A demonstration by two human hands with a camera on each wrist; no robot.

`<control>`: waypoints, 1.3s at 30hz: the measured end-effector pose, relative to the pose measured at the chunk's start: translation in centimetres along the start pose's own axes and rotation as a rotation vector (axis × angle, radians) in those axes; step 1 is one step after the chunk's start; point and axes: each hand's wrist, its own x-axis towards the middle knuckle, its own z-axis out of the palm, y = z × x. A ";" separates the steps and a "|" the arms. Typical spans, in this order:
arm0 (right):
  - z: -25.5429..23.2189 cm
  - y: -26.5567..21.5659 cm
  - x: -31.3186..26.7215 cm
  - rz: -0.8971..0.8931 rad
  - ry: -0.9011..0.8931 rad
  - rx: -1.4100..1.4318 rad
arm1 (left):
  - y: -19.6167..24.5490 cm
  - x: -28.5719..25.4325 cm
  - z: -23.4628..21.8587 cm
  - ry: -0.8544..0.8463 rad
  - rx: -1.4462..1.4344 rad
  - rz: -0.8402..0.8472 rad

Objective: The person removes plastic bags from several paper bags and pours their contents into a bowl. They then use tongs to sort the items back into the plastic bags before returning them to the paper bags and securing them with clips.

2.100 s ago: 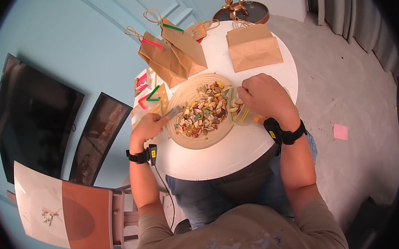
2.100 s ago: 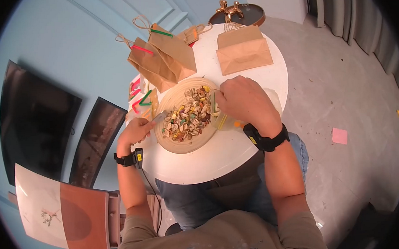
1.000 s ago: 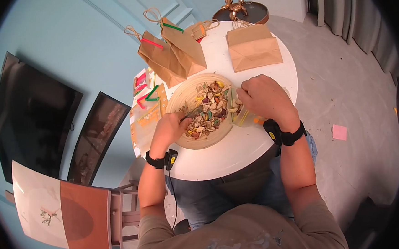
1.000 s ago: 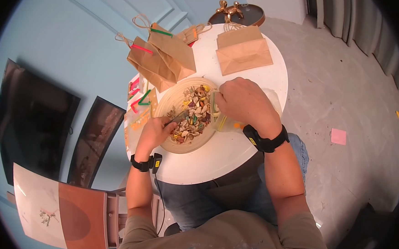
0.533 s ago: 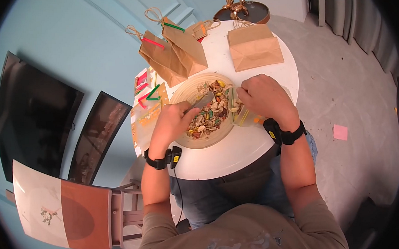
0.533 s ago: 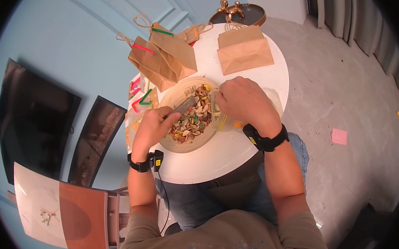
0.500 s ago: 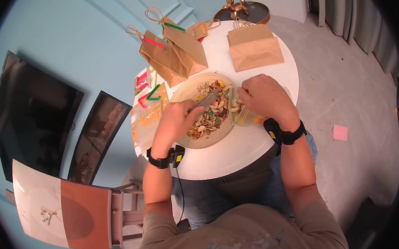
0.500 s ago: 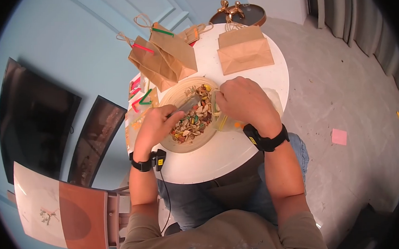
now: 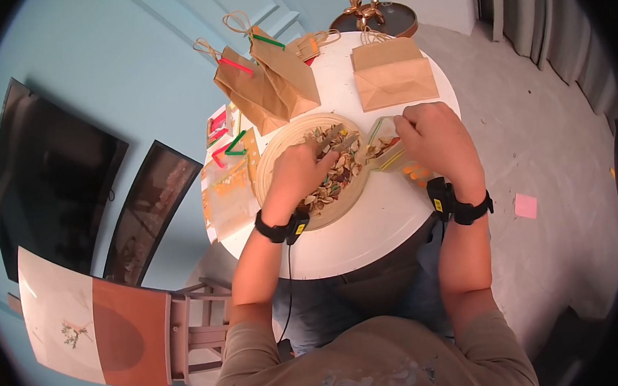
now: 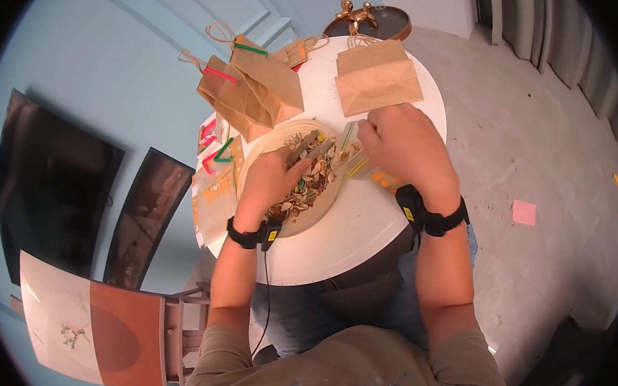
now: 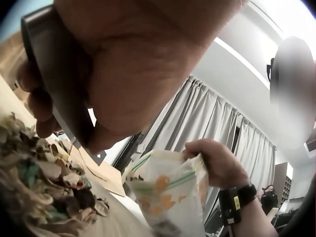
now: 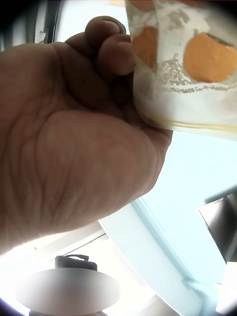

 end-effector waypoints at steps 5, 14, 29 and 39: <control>-0.3 0.0 0.1 0.010 0.020 -0.001 | 1.0 0.9 1.6 -0.031 0.089 -0.008; 0.2 0.1 0.1 -0.031 0.003 -0.015 | -2.0 -0.4 -2.4 -0.131 0.326 -0.103; 0.9 0.4 0.4 -0.026 -0.026 -0.021 | -3.6 0.7 -4.1 -0.285 0.307 -0.055; 0.8 0.1 0.2 -0.024 -0.025 -0.020 | 0.5 -3.2 -2.1 -0.214 0.260 0.019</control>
